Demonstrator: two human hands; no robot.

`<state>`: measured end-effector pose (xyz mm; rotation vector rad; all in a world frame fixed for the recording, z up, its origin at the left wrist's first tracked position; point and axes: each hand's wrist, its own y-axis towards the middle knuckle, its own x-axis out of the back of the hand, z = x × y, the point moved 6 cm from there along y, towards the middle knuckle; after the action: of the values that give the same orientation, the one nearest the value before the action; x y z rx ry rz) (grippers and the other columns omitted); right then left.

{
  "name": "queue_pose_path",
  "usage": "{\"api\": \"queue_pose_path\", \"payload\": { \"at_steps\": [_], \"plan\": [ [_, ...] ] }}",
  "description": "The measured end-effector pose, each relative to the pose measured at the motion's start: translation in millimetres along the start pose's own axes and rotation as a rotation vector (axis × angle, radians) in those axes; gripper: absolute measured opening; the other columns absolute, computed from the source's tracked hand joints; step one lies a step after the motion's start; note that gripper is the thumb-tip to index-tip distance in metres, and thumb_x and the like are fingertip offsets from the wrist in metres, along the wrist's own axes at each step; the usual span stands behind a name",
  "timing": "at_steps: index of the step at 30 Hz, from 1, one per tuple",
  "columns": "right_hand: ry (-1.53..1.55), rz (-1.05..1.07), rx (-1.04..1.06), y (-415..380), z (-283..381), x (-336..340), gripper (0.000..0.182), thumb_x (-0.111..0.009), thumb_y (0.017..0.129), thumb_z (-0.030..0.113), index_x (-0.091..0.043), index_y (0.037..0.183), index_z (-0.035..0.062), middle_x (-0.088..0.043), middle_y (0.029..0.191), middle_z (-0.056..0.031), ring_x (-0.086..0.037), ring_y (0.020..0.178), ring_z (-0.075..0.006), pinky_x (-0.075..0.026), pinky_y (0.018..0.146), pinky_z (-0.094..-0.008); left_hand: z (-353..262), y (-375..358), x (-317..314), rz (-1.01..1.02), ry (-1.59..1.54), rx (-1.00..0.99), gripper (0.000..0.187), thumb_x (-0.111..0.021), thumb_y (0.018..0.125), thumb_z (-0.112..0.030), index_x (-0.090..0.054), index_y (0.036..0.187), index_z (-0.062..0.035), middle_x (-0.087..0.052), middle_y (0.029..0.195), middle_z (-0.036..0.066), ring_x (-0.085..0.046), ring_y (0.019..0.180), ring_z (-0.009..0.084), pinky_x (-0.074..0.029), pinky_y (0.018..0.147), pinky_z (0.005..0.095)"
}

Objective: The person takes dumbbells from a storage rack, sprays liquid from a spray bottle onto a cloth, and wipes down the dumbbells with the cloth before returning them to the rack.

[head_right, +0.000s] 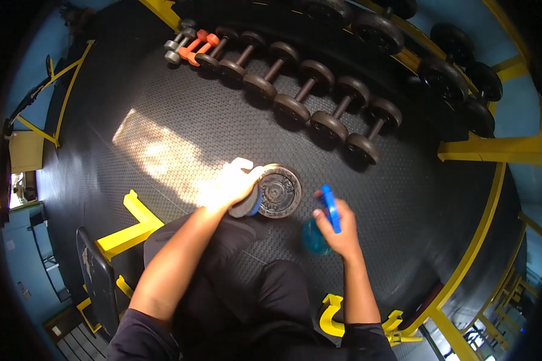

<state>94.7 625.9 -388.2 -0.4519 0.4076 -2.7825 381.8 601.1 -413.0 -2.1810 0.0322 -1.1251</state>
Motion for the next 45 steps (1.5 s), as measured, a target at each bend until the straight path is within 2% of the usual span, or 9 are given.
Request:
{"api": "queue_pose_path", "payload": {
  "at_steps": [6,12,19,20,23,29,37,41,45],
  "plan": [
    [0.034,0.267,-0.202,-45.5,-11.5,-58.3,0.049,-0.058,0.085,0.012,-0.053,0.133,0.0022,-0.064,0.121,-0.0099,-0.065,0.099,-0.0197,-0.049,0.095,-0.0348,-80.6,-56.6,102.4,-0.422,0.148,-0.839,0.053,-0.074,0.078,-0.023,-0.057,0.123,0.0003,-0.064,0.091,0.022,-0.063,0.09,0.0364,-0.052,0.083,0.0392],
    [-0.175,0.182,-0.21,-41.2,-7.6,-80.9,0.035,-0.058,0.082,0.024,-0.064,0.111,0.0058,-0.068,0.095,-0.0173,-0.069,0.088,-0.0311,-0.051,0.081,-0.0396,-33.7,-13.7,119.3,-0.086,0.042,-0.367,0.025,-0.066,0.086,-0.025,-0.068,0.089,-0.001,-0.064,0.078,0.015,-0.06,0.072,0.024,-0.049,0.068,0.036],
    [-0.246,0.241,-0.157,-55.2,-20.5,-91.0,0.027,-0.061,0.082,0.023,-0.064,0.101,0.0053,-0.068,0.09,-0.0166,-0.066,0.088,-0.0365,-0.046,0.085,-0.0446,-22.4,-28.7,127.2,-0.472,0.212,-0.774,0.028,-0.057,0.098,-0.027,-0.057,0.103,0.0013,-0.064,0.082,0.014,-0.063,0.072,0.0228,-0.051,0.069,0.0347],
    [-0.231,0.211,-0.123,-55.5,-16.8,-92.0,0.027,-0.06,0.082,0.023,-0.063,0.101,0.0053,-0.068,0.09,-0.016,-0.066,0.089,-0.0362,-0.046,0.086,-0.0446,-5.6,-27.7,119.5,-0.081,-0.281,-0.185,0.026,-0.055,0.1,-0.025,-0.055,0.107,0.0,-0.062,0.079,0.011,-0.062,0.066,0.0181,-0.052,0.063,0.0319],
    [-0.239,0.204,-0.121,-54.4,-19.7,-93.3,0.025,-0.06,0.082,0.023,-0.064,0.1,0.0053,-0.068,0.089,-0.0149,-0.066,0.088,-0.0355,-0.045,0.087,-0.0443,9.7,-4.1,110.7,-0.051,0.08,-0.521,0.03,-0.057,0.089,-0.01,-0.055,0.116,0.0036,-0.063,0.091,0.017,-0.065,0.087,0.0256,-0.054,0.082,0.0358],
    [-0.266,0.083,0.027,-60.5,-18.3,-87.9,0.024,-0.061,0.084,0.023,-0.065,0.096,0.0022,-0.067,0.086,-0.0161,-0.067,0.082,-0.0343,-0.049,0.078,-0.0412,6.2,-12.2,124.8,-0.171,-0.357,-0.281,0.061,-0.073,0.078,0.001,-0.044,0.131,0.002,-0.061,0.078,0.007,-0.061,0.065,0.0138,-0.053,0.061,0.0268],
    [-0.215,0.146,0.03,-52.2,-17.6,-73.2,0.03,-0.065,0.083,0.022,-0.066,0.105,0.0015,-0.064,0.092,-0.0157,-0.067,0.083,-0.0314,-0.051,0.08,-0.0391,3.3,-7.1,116.3,-0.032,-0.281,-0.326,0.029,-0.078,0.077,-0.02,-0.068,0.093,0.0011,-0.066,0.087,0.01,-0.063,0.077,0.0176,-0.053,0.075,0.0324],
    [-0.467,-0.274,0.019,-33.5,-73.4,-26.3,0.042,-0.072,0.085,0.038,-0.068,0.096,-0.0022,-0.057,0.109,-0.0179,-0.058,0.093,-0.0352,-0.048,0.085,-0.0413,-13.3,-14.0,127.6,-0.332,-0.057,-0.553,0.032,-0.076,0.084,-0.021,-0.067,0.106,0.0007,-0.068,0.088,0.004,-0.063,0.08,0.0151,-0.051,0.082,0.0316],
    [-0.309,-0.506,-0.208,-3.2,-169.0,20.0,0.045,-0.077,0.083,0.045,-0.067,0.086,0.0007,-0.061,0.085,-0.0114,-0.062,0.079,-0.0267,-0.048,0.073,-0.0374,-34.0,-19.4,119.6,0.018,-0.531,-0.51,0.026,-0.071,0.091,-0.018,-0.065,0.11,-0.001,-0.067,0.096,0.005,-0.062,0.089,0.0133,-0.049,0.085,0.0296]
  ]
}}
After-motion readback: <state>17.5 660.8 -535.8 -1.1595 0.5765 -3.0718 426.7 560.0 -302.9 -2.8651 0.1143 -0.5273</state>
